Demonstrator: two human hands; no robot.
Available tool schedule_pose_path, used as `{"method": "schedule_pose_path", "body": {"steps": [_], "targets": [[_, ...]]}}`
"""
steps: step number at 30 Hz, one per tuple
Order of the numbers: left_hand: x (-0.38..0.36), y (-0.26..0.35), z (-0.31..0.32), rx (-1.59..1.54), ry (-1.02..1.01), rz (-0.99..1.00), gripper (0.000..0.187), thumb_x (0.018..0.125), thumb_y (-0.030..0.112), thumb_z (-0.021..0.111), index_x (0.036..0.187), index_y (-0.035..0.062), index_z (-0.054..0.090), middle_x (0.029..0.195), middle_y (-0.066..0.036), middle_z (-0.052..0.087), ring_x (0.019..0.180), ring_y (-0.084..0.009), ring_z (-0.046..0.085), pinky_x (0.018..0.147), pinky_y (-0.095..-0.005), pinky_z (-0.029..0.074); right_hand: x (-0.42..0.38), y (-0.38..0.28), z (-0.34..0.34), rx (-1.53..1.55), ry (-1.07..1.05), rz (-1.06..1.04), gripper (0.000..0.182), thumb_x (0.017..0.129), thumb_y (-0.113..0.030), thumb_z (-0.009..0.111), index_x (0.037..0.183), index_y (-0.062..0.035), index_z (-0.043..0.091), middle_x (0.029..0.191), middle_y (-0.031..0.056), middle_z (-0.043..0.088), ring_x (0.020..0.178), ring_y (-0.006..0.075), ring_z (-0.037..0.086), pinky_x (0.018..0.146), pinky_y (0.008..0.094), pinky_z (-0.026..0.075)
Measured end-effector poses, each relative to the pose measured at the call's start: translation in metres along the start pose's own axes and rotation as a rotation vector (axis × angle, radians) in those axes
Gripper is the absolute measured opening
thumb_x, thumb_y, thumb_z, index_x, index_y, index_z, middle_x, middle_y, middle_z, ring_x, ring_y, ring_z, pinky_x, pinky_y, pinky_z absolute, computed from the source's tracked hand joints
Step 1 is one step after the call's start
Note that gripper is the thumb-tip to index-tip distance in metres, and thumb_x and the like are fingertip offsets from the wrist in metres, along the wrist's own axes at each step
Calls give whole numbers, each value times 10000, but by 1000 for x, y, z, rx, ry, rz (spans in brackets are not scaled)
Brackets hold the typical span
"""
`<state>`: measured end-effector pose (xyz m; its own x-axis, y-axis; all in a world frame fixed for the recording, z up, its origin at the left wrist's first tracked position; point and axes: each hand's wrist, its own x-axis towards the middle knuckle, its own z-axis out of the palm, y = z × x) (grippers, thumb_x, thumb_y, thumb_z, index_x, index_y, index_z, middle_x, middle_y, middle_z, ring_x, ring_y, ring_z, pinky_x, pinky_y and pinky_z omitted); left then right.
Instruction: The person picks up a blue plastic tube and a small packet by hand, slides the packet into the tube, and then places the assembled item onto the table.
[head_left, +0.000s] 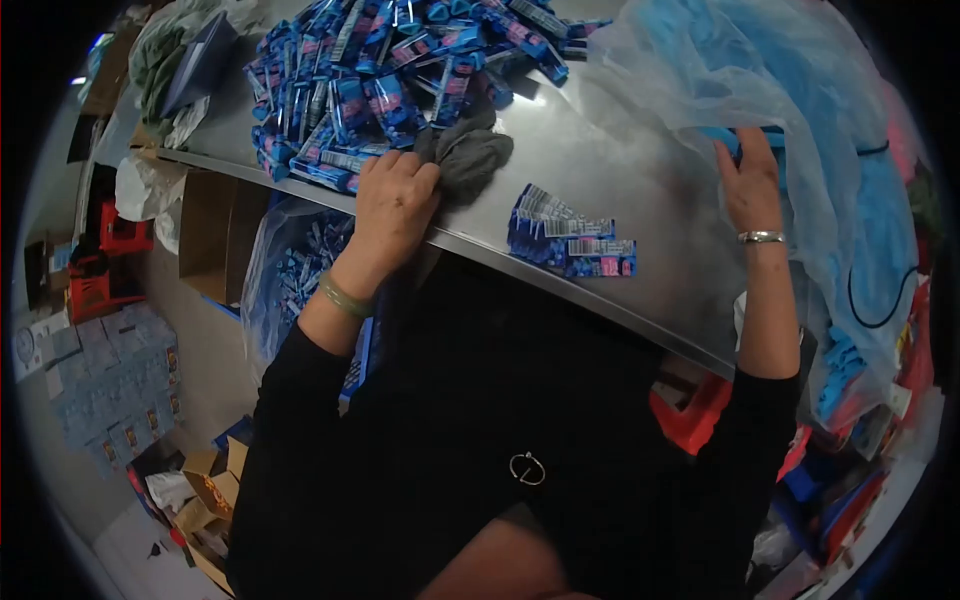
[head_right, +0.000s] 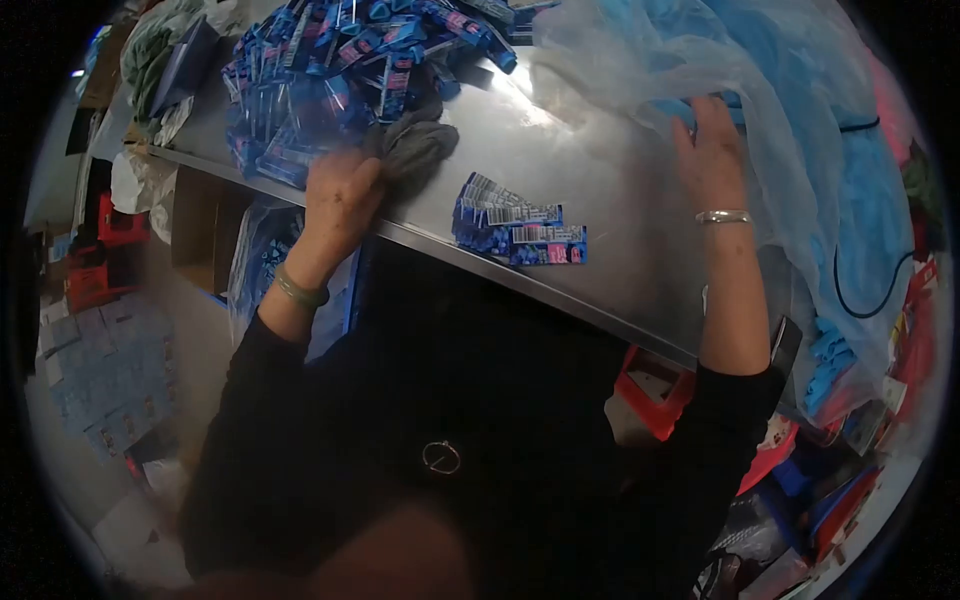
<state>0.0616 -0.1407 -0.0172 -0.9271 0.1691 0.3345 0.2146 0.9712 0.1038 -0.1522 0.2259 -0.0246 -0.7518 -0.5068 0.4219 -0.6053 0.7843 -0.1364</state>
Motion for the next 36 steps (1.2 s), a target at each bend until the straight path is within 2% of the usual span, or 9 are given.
{"method": "schedule_pose_path", "body": {"steps": [2,3,5,11,15,17,20,29,36], "targets": [[6,11,-9,74,-17,-84,239,651,81,716,856,82,593,877,-84,551,860,-285,539,714,-395,399,-16,-23,-29,211,-183,309,305,894,-100,622,1180,-3,586,1074,105,617,992,228,643,792,303,500],[12,21,-13,65,-20,-76,239,651,81,716,856,82,593,877,-84,551,860,-285,539,714,-395,399,-26,-29,-35,203,-186,319,305,894,-100,622,1180,-3,586,1074,105,617,992,228,643,792,303,500],[26,50,-15,-171,158,33,248,669,99,732,862,83,578,898,-93,548,861,-300,540,715,-398,405,-45,-37,-42,632,-151,487,259,929,-94,587,1172,-7,573,1017,72,611,943,137,651,756,246,497],[32,103,39,-574,-54,157,293,704,114,753,913,69,554,923,-101,532,875,-299,528,759,-397,422,-83,-61,-52,1122,-238,627,322,952,-72,557,1258,12,503,1020,84,624,900,148,665,817,249,504],[40,115,42,-529,-147,140,271,696,101,753,881,71,557,914,-98,524,881,-299,517,757,-396,413,-101,-67,-50,1108,-258,665,333,942,-44,565,1264,18,508,923,49,609,910,149,664,835,252,500],[41,116,45,-546,-164,147,259,694,92,750,869,69,560,902,-97,531,868,-298,522,748,-397,414,-106,-73,-49,1248,-137,636,298,925,-23,577,1222,-12,552,829,22,612,805,82,634,713,191,447],[45,119,43,-599,-221,125,218,694,67,739,838,62,575,864,-94,546,844,-298,535,738,-397,418,-109,-75,-52,1238,-129,617,295,919,-15,586,1213,-12,563,764,-6,566,792,77,626,714,197,450],[49,116,44,-684,-299,67,77,751,47,691,779,42,619,805,-90,586,815,-296,551,741,-392,429,-120,-70,-50,1253,-77,651,197,905,-32,623,1097,7,607,1017,31,502,760,80,590,694,201,466],[50,113,35,-803,-205,-19,90,794,36,654,839,26,577,801,-94,583,777,-273,545,716,-377,431,-121,-70,-52,1141,88,667,191,902,-40,634,1084,11,605,983,33,505,754,82,581,677,211,471]]}}
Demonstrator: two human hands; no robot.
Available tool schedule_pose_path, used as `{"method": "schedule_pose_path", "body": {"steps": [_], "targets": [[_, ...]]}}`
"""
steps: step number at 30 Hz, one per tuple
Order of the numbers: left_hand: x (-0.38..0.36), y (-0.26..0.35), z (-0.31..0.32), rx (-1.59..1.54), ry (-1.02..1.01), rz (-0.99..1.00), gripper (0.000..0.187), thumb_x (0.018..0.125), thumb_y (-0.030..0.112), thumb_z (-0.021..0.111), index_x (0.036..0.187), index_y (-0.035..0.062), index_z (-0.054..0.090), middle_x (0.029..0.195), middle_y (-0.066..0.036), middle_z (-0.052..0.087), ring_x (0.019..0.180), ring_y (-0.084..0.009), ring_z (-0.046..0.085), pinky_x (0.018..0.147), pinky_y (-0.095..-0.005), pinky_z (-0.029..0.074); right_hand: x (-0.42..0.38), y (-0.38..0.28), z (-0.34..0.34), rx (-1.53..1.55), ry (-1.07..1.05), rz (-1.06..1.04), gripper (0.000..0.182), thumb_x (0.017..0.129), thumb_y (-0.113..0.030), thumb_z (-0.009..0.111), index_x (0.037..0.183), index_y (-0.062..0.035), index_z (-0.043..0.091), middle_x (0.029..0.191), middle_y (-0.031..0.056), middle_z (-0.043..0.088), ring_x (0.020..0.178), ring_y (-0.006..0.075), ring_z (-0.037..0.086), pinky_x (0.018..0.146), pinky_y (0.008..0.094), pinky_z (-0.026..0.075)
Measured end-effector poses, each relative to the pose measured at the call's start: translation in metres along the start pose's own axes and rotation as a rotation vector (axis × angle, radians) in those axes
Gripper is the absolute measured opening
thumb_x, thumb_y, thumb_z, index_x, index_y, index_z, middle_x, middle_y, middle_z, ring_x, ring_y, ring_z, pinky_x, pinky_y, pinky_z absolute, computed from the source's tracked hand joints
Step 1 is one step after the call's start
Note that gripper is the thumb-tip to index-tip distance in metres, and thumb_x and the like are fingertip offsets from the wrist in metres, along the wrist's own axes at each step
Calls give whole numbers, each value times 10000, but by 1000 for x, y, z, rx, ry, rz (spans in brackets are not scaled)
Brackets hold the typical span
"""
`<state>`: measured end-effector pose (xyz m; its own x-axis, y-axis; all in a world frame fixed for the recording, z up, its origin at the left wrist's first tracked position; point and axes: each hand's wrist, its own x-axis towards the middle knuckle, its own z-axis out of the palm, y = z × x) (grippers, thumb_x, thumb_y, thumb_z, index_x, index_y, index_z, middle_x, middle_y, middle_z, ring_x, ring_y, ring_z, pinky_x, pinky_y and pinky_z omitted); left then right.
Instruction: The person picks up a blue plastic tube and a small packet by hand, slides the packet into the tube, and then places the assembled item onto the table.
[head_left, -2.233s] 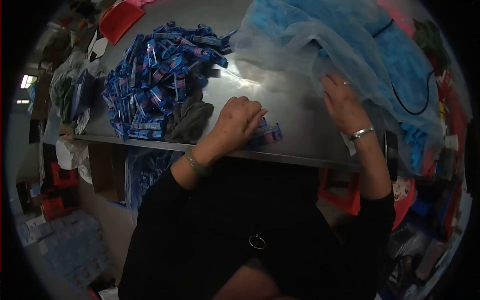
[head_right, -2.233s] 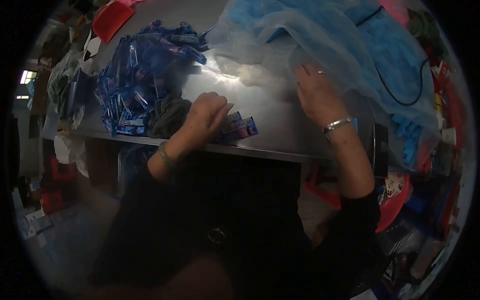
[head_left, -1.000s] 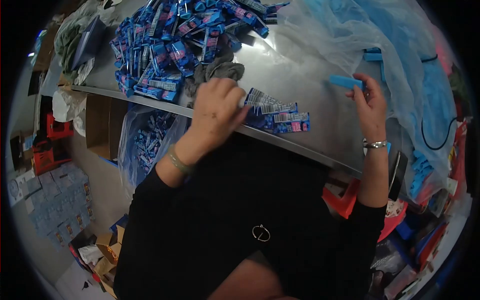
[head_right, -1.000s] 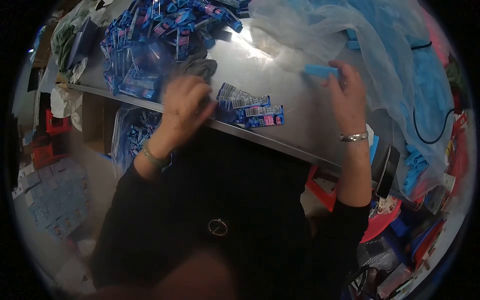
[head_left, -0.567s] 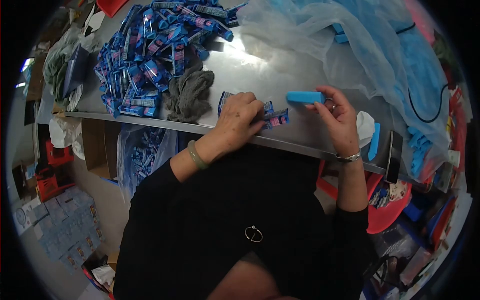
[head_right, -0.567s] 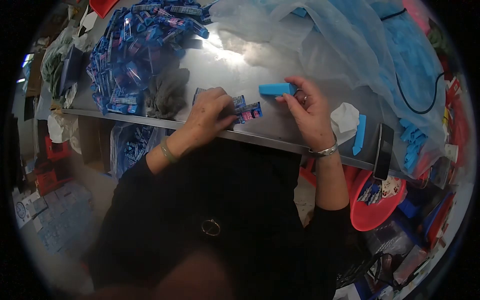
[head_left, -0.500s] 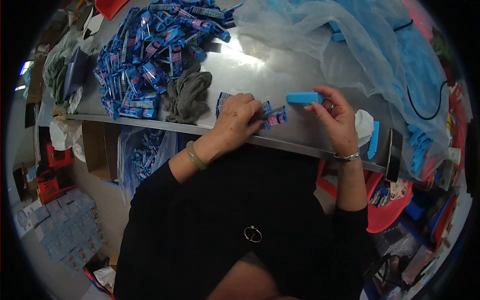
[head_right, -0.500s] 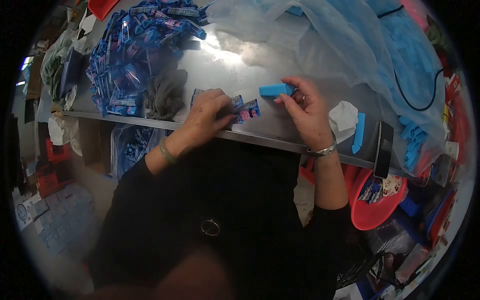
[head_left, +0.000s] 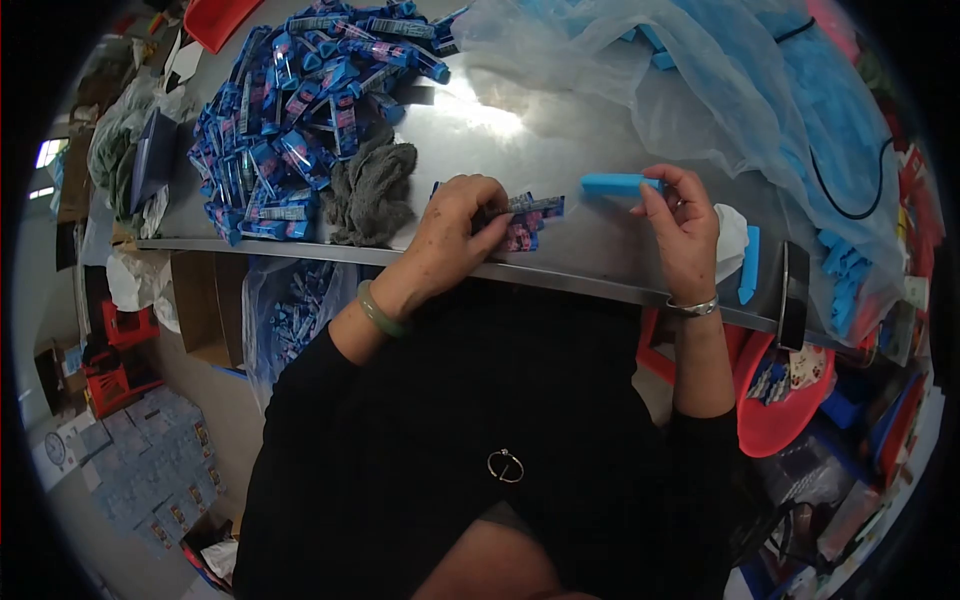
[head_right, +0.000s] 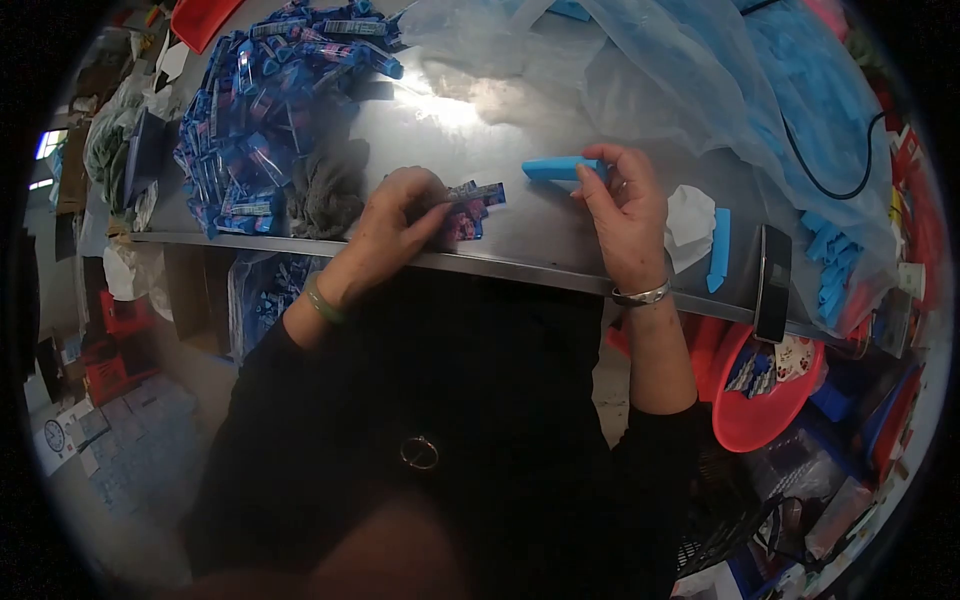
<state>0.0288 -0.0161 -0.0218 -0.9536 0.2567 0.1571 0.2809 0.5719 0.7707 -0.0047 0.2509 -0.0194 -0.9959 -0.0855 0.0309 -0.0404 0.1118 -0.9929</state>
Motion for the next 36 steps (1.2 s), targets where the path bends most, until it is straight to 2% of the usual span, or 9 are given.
{"method": "schedule_pose_path", "body": {"steps": [5,9,12,14,17,24,27,29,36], "targets": [[-3,-1,2,-161,-92,-134,92,814,-1,612,885,8,554,818,-104,599,757,-227,580,667,-332,455,-4,3,-4,21,-100,108,284,905,-45,632,1171,22,559,974,54,518,781,91,610,687,222,483],[-3,6,1,-230,-105,-279,133,833,-2,600,966,-8,592,847,-125,646,725,-199,628,651,-300,484,-7,-7,3,32,-47,31,277,911,-45,622,1176,10,563,877,26,545,783,99,625,701,199,468],[-3,1,5,-198,-30,-194,148,840,14,609,985,-9,623,805,-121,662,687,-180,639,636,-289,493,-4,-3,-5,-19,-129,-39,285,920,-48,610,1192,7,546,890,45,588,813,108,639,729,200,475],[-2,0,4,-197,-47,-209,125,840,21,618,960,-11,630,782,-115,661,676,-175,637,630,-287,493,-5,-7,-6,100,-161,187,296,928,-61,604,1204,13,526,999,97,611,829,121,649,760,221,493],[-2,-6,7,-212,-47,-222,92,843,35,631,921,-12,644,741,-104,658,654,-169,633,618,-285,492,-4,-9,-4,183,-189,157,309,928,-66,606,1208,23,511,1080,119,605,843,131,657,763,235,503],[-5,-5,2,-218,1,-197,107,866,65,649,941,-3,682,809,-111,676,719,-155,632,659,-268,488,3,-20,3,158,-44,88,286,926,-88,614,1179,22,539,1018,96,625,817,139,660,754,251,512],[-8,-8,2,-287,27,-184,119,886,74,644,960,-8,689,852,-93,684,775,-139,625,703,-252,482,11,-23,5,290,55,73,277,935,-134,613,1164,14,557,1001,91,633,801,152,661,746,271,516],[-10,-6,0,-365,18,-209,122,895,75,640,966,-11,689,856,-80,682,784,-128,618,713,-245,478,17,-25,6,519,-2,119,280,946,-181,606,1149,6,565,957,80,647,796,159,664,734,281,516],[-17,-4,-4,-496,29,-203,124,905,65,634,986,-13,686,864,-60,678,794,-102,599,723,-233,470,27,-27,12,547,-191,208,281,948,-215,610,1128,-3,569,906,67,661,768,151,674,729,276,513]]}}
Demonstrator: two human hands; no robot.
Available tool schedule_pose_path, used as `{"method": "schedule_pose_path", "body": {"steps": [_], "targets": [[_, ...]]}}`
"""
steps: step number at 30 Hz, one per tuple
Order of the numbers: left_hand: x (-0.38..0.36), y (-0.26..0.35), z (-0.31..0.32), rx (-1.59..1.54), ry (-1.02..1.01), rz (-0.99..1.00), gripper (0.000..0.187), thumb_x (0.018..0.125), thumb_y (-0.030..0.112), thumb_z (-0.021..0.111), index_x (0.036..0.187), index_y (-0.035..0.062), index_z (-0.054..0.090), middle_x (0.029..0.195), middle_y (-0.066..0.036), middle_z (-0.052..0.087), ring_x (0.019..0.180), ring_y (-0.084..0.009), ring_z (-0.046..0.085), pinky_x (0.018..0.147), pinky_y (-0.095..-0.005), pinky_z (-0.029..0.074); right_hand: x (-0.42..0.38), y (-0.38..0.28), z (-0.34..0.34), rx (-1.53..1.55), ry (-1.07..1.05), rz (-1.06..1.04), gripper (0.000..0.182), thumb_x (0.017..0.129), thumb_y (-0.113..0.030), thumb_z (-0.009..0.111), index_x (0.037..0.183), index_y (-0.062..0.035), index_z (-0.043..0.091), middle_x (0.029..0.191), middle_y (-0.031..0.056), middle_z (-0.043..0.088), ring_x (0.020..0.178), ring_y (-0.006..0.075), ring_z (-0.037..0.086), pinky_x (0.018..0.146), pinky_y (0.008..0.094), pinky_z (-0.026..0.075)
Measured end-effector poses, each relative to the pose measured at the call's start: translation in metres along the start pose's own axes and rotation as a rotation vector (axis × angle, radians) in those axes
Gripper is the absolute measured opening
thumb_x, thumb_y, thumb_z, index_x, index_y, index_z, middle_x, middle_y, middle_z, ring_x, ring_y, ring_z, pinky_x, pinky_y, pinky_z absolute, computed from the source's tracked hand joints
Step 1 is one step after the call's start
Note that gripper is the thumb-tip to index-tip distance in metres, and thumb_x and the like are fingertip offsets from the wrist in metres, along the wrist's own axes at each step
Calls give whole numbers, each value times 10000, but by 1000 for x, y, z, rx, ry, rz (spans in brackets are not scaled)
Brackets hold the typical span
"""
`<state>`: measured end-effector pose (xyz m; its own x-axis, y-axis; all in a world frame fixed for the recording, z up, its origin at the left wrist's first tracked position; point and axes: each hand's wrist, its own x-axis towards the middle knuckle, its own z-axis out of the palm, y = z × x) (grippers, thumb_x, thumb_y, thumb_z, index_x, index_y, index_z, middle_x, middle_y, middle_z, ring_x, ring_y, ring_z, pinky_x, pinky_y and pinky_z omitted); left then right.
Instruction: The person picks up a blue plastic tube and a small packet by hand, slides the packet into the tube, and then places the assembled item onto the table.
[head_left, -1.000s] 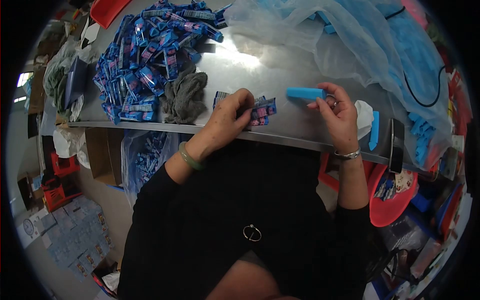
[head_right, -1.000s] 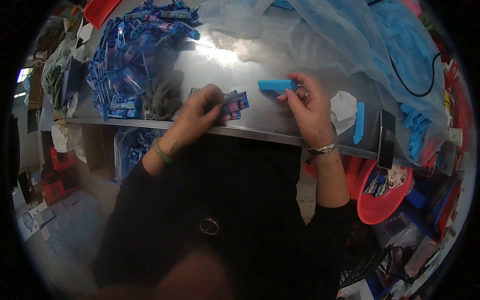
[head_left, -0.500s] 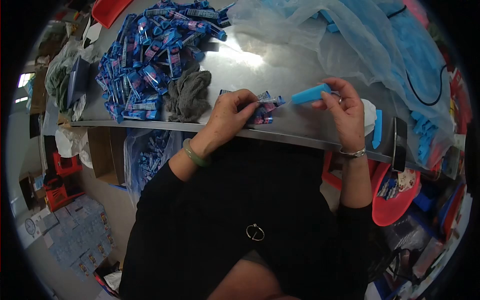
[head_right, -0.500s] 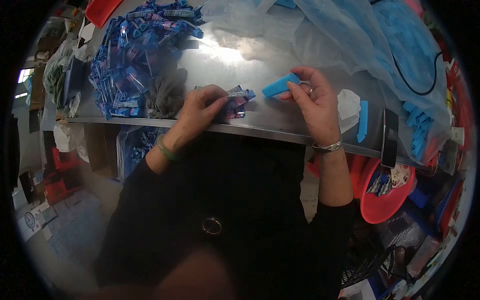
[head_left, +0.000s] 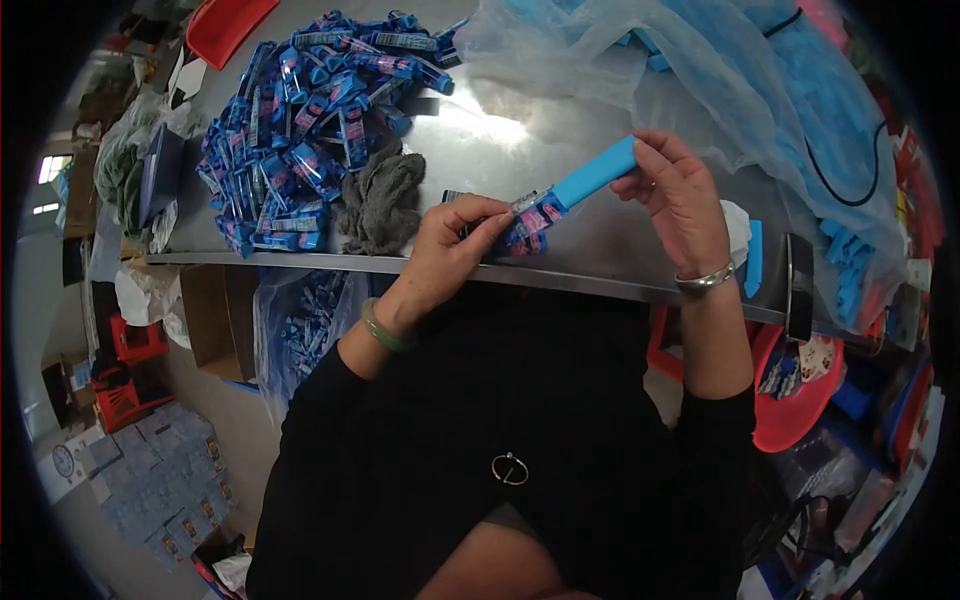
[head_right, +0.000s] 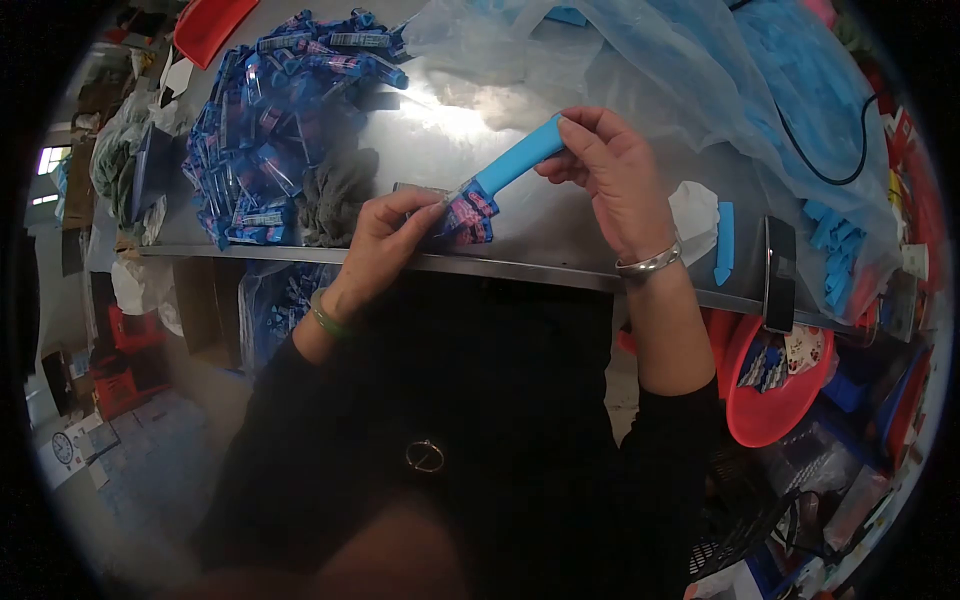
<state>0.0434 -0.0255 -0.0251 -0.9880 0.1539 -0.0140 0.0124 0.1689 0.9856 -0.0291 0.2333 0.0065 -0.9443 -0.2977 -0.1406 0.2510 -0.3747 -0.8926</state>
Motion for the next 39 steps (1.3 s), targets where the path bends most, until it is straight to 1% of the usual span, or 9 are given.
{"method": "schedule_pose_path", "body": {"steps": [10,12,18,20,21,23,26,29,39], "targets": [[-1,11,4,60,-6,33,139,916,63,624,1022,-7,679,946,-63,682,825,-103,621,751,-223,478,-5,-1,26,-308,-33,-124,250,916,-157,649,1104,-7,579,904,62,659,819,125,656,725,251,527],[1,21,7,-403,-118,-175,196,923,80,625,1103,8,652,972,-53,685,856,-100,637,781,-218,492,-6,4,31,-318,-54,-162,236,907,-143,659,1094,-18,587,915,54,659,849,117,645,734,255,524],[5,23,5,-613,-264,-332,264,944,181,618,1149,15,622,987,-47,681,882,-112,655,806,-230,511,-11,14,43,-671,-124,-376,256,867,-161,695,1084,-45,620,980,71,648,865,140,634,760,275,489],[5,19,7,-668,-238,-314,271,953,202,606,1146,12,621,976,-52,681,878,-121,662,799,-236,518,-18,18,47,-715,-173,-393,474,798,-246,760,1186,-53,568,1111,118,620,995,214,615,883,327,450],[4,18,8,-724,-215,-295,281,961,223,593,1143,10,620,965,-58,681,875,-130,668,793,-243,525,-22,16,51,-714,-178,-394,474,798,-246,760,1186,-53,568,1111,118,620,995,214,615,883,327,450],[4,26,9,-779,-221,-315,281,967,230,584,1141,13,621,953,-58,681,861,-133,670,780,-247,531,-30,10,58,-1132,-280,-519,756,692,-303,828,1305,-62,456,1267,145,543,1173,290,522,1030,405,344],[4,30,10,-847,-237,-350,291,977,247,567,1144,16,621,935,-63,681,837,-136,671,760,-252,540,-31,23,60,-1181,-238,-590,970,606,-303,865,1382,-66,334,1344,149,470,1259,325,435,1099,454,236],[4,26,9,-870,-270,-358,323,982,273,555,1162,12,614,921,-70,679,824,-135,666,753,-251,541,-31,24,64,-1205,-192,-649,932,569,-213,866,1342,-39,374,1376,169,467,1238,338,465,1062,436,322],[3,29,9,-966,-317,-406,462,985,372,526,1231,-18,566,889,-67,642,822,-127,623,738,-245,511,-25,26,65,-1055,-268,-610,910,555,-157,843,1320,-38,364,1367,179,479,1230,353,469,1040,422,371]]}}
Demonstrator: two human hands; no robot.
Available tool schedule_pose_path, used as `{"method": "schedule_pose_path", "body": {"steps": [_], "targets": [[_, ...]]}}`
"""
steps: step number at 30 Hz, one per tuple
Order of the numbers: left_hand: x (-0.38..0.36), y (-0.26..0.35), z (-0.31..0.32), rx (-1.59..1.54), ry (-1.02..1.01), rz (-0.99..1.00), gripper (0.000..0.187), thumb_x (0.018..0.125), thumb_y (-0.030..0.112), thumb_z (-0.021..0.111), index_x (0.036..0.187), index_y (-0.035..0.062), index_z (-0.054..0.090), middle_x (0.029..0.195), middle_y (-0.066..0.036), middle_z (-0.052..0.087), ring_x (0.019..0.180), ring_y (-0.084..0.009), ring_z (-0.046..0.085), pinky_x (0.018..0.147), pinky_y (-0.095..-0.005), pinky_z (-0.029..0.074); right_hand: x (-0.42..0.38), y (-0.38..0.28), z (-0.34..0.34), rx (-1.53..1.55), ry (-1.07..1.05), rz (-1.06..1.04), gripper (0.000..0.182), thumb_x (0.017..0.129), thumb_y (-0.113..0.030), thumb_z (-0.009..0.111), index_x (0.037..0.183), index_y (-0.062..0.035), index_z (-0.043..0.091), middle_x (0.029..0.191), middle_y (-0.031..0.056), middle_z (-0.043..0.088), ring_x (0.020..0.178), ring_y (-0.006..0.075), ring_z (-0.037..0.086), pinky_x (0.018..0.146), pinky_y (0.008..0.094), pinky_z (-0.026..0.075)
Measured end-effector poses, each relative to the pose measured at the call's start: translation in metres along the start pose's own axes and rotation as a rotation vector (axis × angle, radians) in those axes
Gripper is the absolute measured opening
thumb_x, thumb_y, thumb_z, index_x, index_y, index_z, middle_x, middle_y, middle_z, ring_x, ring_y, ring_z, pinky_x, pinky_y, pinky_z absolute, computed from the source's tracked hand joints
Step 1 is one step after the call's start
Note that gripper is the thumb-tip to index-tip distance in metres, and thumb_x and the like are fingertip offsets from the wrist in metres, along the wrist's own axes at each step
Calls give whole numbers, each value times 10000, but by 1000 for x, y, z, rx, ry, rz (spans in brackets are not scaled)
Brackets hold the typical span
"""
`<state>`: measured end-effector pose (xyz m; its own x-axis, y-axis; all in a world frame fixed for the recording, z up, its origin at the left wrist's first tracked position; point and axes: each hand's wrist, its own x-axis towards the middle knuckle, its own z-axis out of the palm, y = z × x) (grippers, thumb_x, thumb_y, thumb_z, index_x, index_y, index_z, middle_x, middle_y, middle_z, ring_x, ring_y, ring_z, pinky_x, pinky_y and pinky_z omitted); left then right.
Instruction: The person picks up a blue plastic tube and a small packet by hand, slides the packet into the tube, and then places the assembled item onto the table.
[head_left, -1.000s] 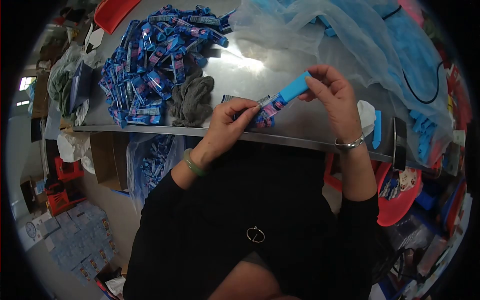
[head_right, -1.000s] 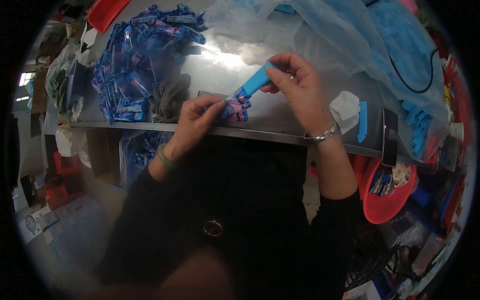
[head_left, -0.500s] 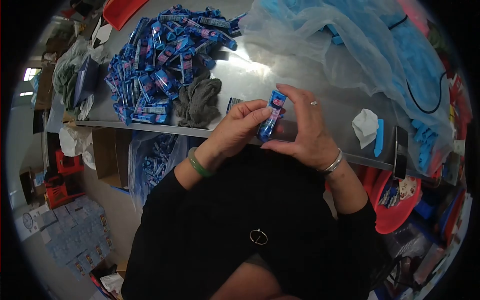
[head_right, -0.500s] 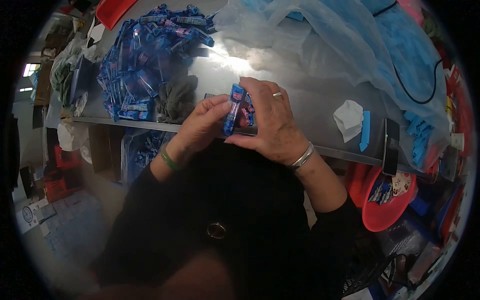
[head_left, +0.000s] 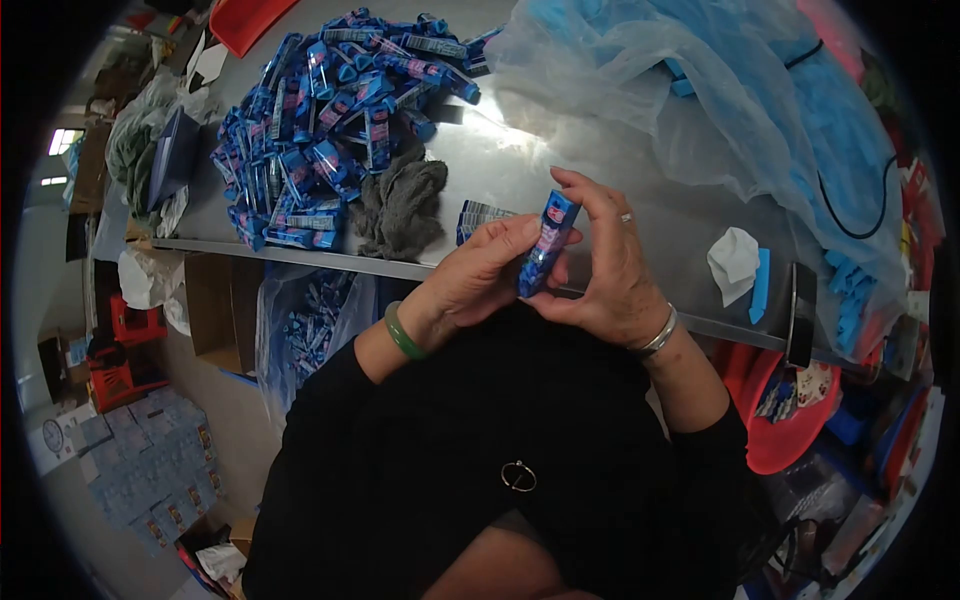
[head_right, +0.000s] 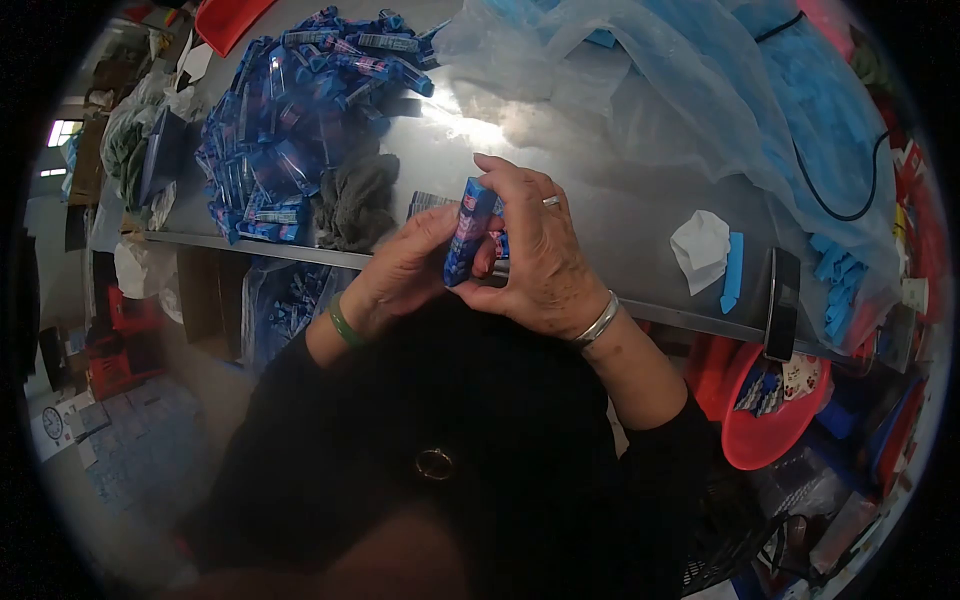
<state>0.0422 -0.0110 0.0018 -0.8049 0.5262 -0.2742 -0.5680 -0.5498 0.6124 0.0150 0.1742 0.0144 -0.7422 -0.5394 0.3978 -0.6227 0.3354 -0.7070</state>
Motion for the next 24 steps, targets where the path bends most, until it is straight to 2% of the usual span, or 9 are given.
{"method": "schedule_pose_path", "body": {"steps": [2,3,10,18,20,21,23,24], "targets": [[0,0,0,-14,-5,0,471,986,371,524,1236,-27,556,891,-72,638,825,-131,619,746,-248,508,0,2,2,22,4,-4,951,555,-187,856,1343,-77,334,1372,138,454,1205,338,488,1076,441,296],[1,0,-1,-27,-12,0,480,988,370,521,1241,-36,546,894,-77,633,828,-135,616,754,-252,505,0,2,2,22,4,-2,951,555,-187,856,1343,-77,334,1372,138,454,1205,338,488,1076,441,296],[2,-1,-4,-34,-39,16,495,987,366,522,1256,-50,517,884,-74,615,820,-131,603,768,-255,500,3,3,4,19,-5,-36,913,546,-170,860,1301,-76,353,1390,164,442,1203,340,491,1068,438,305],[4,2,-9,22,-56,53,440,988,357,524,1205,-23,568,872,-56,617,788,-102,593,730,-226,492,6,11,6,15,1,-75,955,560,-211,886,1327,-62,337,1382,188,433,1233,351,467,1070,437,316],[5,9,-10,60,-15,58,419,988,346,526,1199,-12,575,874,-58,627,775,-97,592,717,-229,492,11,11,-4,46,-12,29,998,566,-211,891,1372,-27,331,1361,185,475,1239,331,479,1046,403,383],[3,14,-12,96,37,63,397,989,335,528,1194,-1,583,875,-60,636,762,-93,590,704,-231,493,14,16,-12,36,-9,31,998,566,-211,891,1372,-27,331,1361,185,475,1239,331,479,1046,403,383],[-3,41,-22,218,90,120,346,994,301,522,1177,17,598,886,-64,656,748,-94,594,704,-239,499,21,37,-31,-40,-2,96,935,642,-232,861,1393,-36,340,1345,179,484,1246,315,480,1060,393,374],[-3,58,-36,350,107,218,292,988,256,540,1162,33,614,885,-53,663,752,-93,595,702,-229,494,25,50,-39,-164,16,180,720,769,-214,767,1362,-41,398,1335,156,495,1243,302,488,1052,386,377]]}}
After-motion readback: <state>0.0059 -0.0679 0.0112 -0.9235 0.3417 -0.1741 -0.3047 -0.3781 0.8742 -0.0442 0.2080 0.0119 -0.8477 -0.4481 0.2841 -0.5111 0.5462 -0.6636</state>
